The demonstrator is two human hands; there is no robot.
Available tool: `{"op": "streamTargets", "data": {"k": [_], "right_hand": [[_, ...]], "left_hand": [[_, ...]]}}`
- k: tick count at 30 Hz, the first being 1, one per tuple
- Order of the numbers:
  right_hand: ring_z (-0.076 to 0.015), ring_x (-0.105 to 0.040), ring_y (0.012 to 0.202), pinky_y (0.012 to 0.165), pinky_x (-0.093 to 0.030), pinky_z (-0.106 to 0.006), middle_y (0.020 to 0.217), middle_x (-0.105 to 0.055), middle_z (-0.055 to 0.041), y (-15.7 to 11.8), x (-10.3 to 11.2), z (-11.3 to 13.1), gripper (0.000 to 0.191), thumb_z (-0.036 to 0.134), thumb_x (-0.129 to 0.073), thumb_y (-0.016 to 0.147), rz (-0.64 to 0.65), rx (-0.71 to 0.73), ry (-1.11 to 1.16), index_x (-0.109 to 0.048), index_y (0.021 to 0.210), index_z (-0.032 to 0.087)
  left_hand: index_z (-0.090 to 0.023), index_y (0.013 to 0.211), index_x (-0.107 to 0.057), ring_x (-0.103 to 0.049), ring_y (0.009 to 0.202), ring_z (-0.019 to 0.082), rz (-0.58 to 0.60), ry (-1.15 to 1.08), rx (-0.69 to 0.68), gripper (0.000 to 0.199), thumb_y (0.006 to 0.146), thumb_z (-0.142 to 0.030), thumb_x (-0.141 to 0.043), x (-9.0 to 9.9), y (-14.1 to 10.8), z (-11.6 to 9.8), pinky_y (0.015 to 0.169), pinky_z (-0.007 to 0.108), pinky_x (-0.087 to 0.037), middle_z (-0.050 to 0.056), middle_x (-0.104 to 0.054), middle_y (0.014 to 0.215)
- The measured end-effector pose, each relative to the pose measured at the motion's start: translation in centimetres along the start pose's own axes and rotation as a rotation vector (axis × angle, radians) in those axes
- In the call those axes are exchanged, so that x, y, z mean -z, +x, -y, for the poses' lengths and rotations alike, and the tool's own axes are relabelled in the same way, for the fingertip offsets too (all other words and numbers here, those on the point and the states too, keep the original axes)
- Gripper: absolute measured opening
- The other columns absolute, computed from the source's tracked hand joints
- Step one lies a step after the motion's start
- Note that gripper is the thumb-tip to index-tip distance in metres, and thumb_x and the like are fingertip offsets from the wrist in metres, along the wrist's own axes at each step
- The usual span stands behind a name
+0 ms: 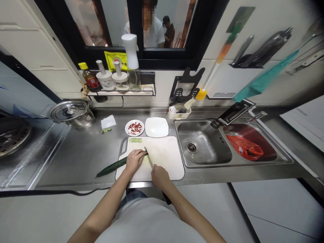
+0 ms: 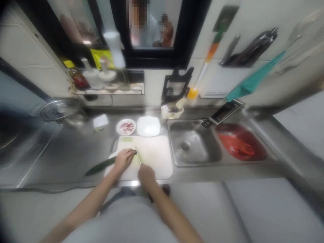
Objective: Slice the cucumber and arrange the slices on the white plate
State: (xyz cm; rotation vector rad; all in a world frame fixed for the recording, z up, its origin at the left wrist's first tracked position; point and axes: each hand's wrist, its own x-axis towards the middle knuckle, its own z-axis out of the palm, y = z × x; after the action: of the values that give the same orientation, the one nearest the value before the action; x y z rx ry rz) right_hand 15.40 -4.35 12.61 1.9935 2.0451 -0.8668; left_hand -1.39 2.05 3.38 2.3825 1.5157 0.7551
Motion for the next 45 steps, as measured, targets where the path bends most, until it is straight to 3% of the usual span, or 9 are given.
{"op": "streamTargets", "data": {"k": [8,18,32,45], "right_hand": [[-0.0232,-0.063,0.099,0.079,-0.043,-0.028,0.099,-0.069,-0.0175,1.3,-0.4,0.4,0.031,0.013,-0.037,0.091,-0.014,-0.006,0.012,-0.062,0.109,0.008],[-0.0230,-0.063,0.097,0.077,-0.043,-0.027,0.099,-0.068,-0.0174,0.4,-0.6,-0.5,0.032,0.012,-0.035,0.091,0.004,0.017,0.010,-0.062,0.109,0.008],[-0.0234,-0.064,0.100,0.079,-0.044,-0.028,0.102,-0.068,-0.0174,1.8,-0.1,0.3,0.033,0.012,-0.037,0.091,0.052,-0.011,-0.006,-0.061,0.112,0.007],[-0.0224,-0.064,0.098,0.079,-0.045,-0.029,0.099,-0.068,-0.0177,2.3,-1.5,0.4,0.033,0.011,-0.035,0.091,-0.006,-0.020,-0.010,-0.061,0.110,0.008]], "left_hand": [[-0.029,0.106,-0.069,-0.056,0.096,0.018,-0.005,0.000,-0.001,0.025,0.091,-0.025,-0.050,-0.2,-0.1,0.1,0.085,0.032,-0.046,0.003,-0.067,0.106],[-0.027,0.104,-0.070,-0.057,0.094,0.018,-0.015,-0.003,-0.007,0.024,0.092,-0.027,-0.050,-0.1,0.0,0.1,0.083,0.032,-0.046,0.003,-0.068,0.104],[-0.027,0.104,-0.070,-0.057,0.094,0.017,-0.020,-0.006,-0.015,0.024,0.092,-0.025,-0.050,0.0,0.1,0.0,0.083,0.032,-0.047,0.003,-0.068,0.103],[-0.028,0.105,-0.070,-0.057,0.096,0.018,-0.004,-0.010,-0.001,0.025,0.092,-0.026,-0.049,0.0,0.0,0.1,0.083,0.032,-0.047,0.004,-0.068,0.104]]}}
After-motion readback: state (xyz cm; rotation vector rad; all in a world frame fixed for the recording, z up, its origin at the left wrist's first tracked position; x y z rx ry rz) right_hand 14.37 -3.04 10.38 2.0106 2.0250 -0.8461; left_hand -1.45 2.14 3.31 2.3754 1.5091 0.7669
